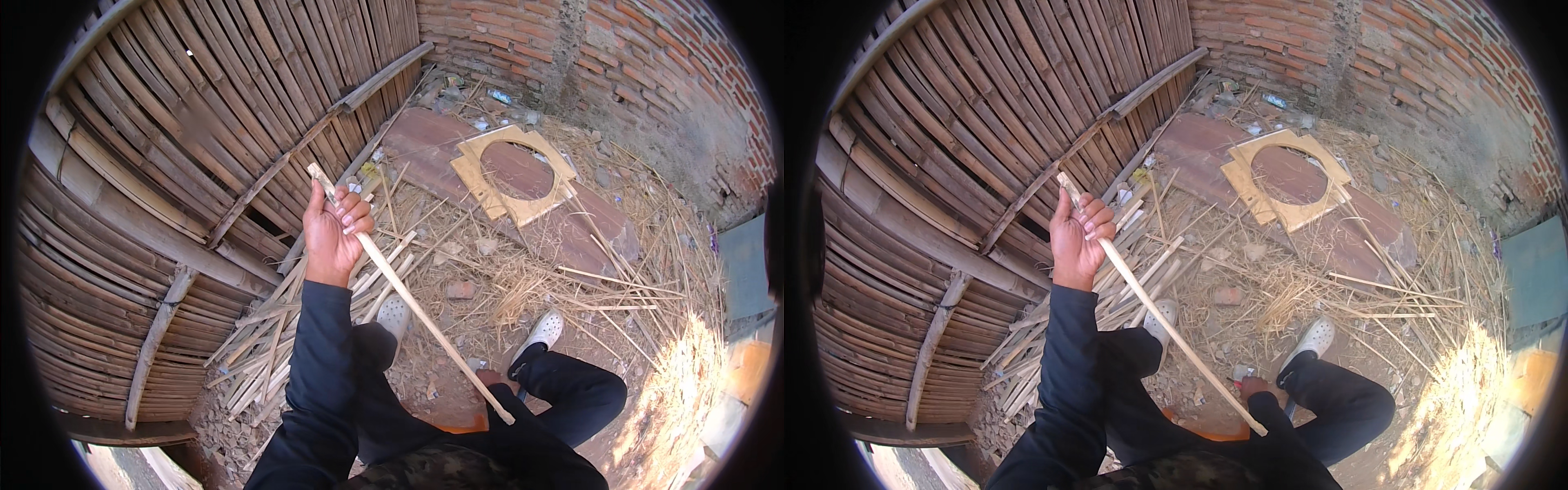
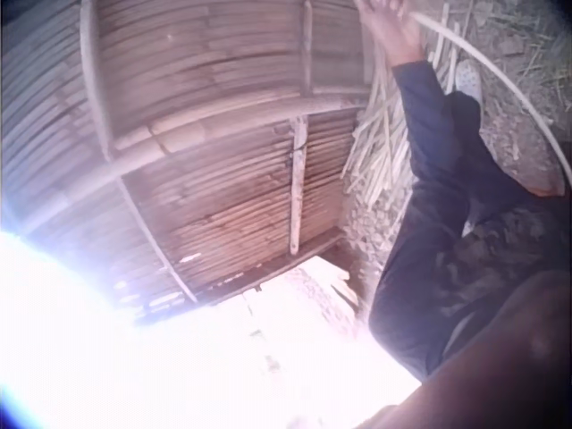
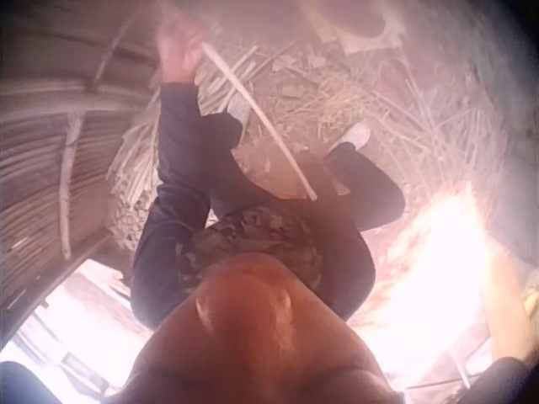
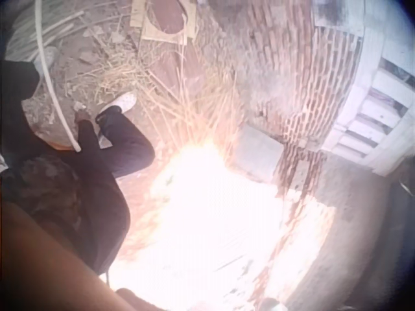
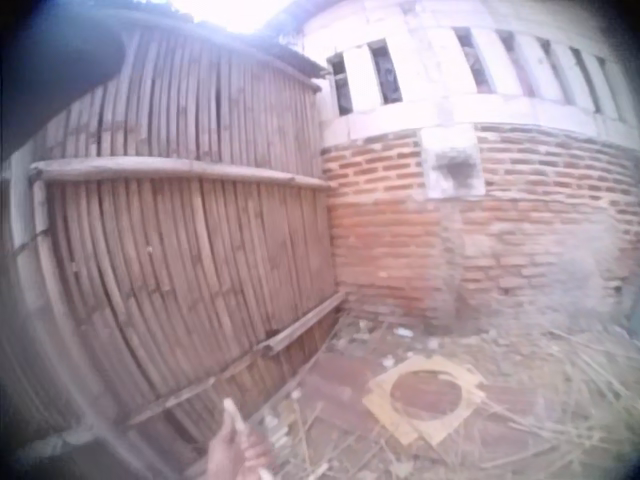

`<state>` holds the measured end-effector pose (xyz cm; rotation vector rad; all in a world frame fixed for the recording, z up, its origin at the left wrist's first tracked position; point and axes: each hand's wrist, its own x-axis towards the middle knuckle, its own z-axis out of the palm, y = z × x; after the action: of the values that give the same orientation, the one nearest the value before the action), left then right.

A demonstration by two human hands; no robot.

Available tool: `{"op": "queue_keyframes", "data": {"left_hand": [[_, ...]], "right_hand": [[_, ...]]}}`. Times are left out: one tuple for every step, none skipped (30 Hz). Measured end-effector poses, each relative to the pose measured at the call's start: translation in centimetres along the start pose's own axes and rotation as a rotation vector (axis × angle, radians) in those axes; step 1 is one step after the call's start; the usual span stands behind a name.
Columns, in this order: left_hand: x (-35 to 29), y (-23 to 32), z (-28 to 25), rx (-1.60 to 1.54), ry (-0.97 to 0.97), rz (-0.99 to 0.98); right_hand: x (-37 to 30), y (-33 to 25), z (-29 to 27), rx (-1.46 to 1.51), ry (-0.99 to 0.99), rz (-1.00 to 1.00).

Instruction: The person sits on a low stool and uses a red utility knife to split long bamboo sticks into thin strips. They hold the bamboo with one hand and carefully shave or split the material with the other, producing a pile of bamboo strips and shavings on the ground.

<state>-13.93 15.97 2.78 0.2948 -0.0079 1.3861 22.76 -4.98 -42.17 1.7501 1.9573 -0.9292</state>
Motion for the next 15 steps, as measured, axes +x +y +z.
{"op": "queue_keyframes", "data": {"left_hand": [[-0.5, 0.4, -0.3, 0.008, 0.053, -0.012], [-1.0, 0.8, -0.6, 0.014, 0.105, -0.026], [-0.8, 0.7, -0.5, 0.017, 0.140, -0.062], [-0.2, 0.1, -1.1, -0.016, 0.104, -0.117], [0.1, -0.6, -0.9, -0.007, 0.143, -0.146], [0.1, -1.0, -0.6, 0.005, 0.188, -0.165], [0.1, -1.4, -0.5, 0.014, 0.228, -0.188], [0.3, -1.6, -0.7, 0.046, 0.208, -0.221], [0.5, -2.2, -0.6, 0.061, 0.222, -0.231], [0.8, -3.0, -0.3, 0.075, 0.234, -0.247], [1.1, -3.6, -0.2, 0.093, 0.249, -0.262], [1.4, -3.9, -0.9, 0.045, 0.185, -0.288], [1.6, -4.5, -0.6, 0.071, 0.204, -0.288], [1.8, -5.3, 0.0, 0.093, 0.222, -0.285], [1.9, -5.7, 0.3, 0.122, 0.243, -0.277]], "right_hand": [[0.7, -0.3, -1.2, -0.004, -0.042, -0.007], [1.1, -0.8, -2.1, 0.016, -0.034, -0.027], [1.2, -1.1, -3.5, 0.049, -0.010, -0.029], [1.3, -0.9, -5.4, 0.163, 0.064, 0.003], [1.1, -1.1, -7.7, 0.277, 0.134, 0.032], [0.2, -2.4, -10.9, 0.385, 0.194, 0.034], [-1.2, -3.9, -14.4, 0.492, 0.260, 0.039], [-2.8, -5.3, -17.3, 0.601, 0.377, -0.067], [-4.6, -6.6, -20.0, 0.709, 0.494, -0.175], [-6.7, -7.7, -22.9, 0.765, 0.396, -0.230], [-8.8, -8.8, -25.7, 0.821, 0.293, -0.288], [-10.9, -10.0, -28.0, 0.875, 0.188, -0.350], [-12.4, -10.9, -29.4, 0.746, 0.210, -0.425], [-13.9, -11.7, -30.6, 0.612, 0.229, -0.496], [-15.1, -12.6, -31.7, 0.478, 0.243, -0.571]]}}
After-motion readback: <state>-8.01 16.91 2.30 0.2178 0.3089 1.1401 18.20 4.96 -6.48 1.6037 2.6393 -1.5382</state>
